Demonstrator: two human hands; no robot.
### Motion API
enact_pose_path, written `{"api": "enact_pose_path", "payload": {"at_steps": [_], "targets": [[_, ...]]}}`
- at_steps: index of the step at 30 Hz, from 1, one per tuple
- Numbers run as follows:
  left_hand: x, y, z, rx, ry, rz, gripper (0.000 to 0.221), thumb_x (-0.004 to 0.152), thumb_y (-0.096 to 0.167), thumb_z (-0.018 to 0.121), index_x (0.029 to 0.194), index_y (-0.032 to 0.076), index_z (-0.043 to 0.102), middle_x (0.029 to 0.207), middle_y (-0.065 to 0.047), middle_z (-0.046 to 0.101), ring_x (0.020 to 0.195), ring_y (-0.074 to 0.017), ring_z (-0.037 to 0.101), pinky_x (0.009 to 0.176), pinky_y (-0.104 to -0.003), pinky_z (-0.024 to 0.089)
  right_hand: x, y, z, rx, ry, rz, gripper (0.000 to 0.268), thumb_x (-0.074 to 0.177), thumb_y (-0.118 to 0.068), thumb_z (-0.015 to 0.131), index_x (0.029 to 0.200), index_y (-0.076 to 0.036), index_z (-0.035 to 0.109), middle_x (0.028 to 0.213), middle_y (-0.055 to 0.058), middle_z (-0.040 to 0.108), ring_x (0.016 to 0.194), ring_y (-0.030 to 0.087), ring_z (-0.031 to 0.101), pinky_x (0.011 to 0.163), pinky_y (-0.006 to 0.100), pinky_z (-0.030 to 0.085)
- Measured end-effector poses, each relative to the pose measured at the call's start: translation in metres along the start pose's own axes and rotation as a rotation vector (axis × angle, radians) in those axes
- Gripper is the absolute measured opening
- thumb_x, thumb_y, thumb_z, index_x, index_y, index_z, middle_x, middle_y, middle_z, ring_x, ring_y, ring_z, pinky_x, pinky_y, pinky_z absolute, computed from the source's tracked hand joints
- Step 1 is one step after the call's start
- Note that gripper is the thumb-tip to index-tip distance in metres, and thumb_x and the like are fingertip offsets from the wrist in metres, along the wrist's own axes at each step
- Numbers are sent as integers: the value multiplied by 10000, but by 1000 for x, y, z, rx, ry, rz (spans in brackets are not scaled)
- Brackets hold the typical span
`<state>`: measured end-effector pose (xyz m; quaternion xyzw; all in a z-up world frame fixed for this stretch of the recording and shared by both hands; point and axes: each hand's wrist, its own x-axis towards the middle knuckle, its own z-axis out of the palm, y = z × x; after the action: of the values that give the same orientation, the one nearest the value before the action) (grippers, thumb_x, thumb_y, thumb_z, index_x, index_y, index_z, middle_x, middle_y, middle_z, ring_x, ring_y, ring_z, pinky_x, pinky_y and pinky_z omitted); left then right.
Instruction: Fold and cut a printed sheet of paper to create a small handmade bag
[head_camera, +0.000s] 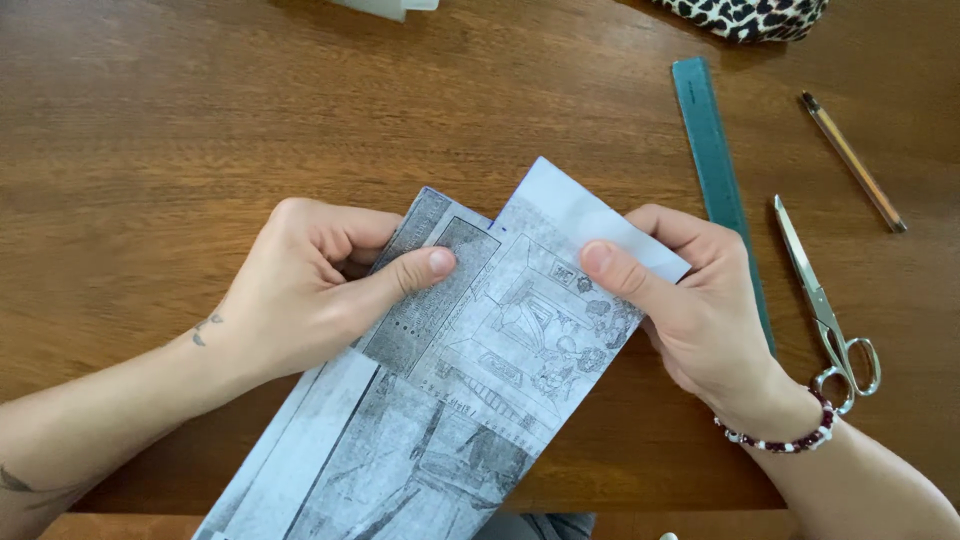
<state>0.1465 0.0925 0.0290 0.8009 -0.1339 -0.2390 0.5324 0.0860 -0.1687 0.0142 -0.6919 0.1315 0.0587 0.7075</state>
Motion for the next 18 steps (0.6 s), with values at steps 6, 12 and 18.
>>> {"api": "enact_pose_path", "payload": {"at_steps": [6,12,18], "targets": [[1,0,-1,-33,-27,12,223,904,265,706,887,87,840,716,110,700,617,26,531,464,-182,429,1,5,-2,-2,-30,11,180,863,-111,764,771,-89,611,688,-39,586,610,49,512,544,188,401],[2,0,-3,-43,-37,-29,218,899,260,720,861,86,845,675,104,677,580,18,511,446,-189,409,1,4,-2,-5,-47,5,185,862,-99,763,759,-93,610,696,-38,595,622,52,530,568,188,427],[3,-1,-5,-11,-61,-28,271,925,285,714,753,95,802,592,121,491,545,3,384,423,-215,295,2,8,-2,23,-72,11,213,854,-123,765,746,-117,581,669,-53,564,593,34,483,550,181,392]]}}
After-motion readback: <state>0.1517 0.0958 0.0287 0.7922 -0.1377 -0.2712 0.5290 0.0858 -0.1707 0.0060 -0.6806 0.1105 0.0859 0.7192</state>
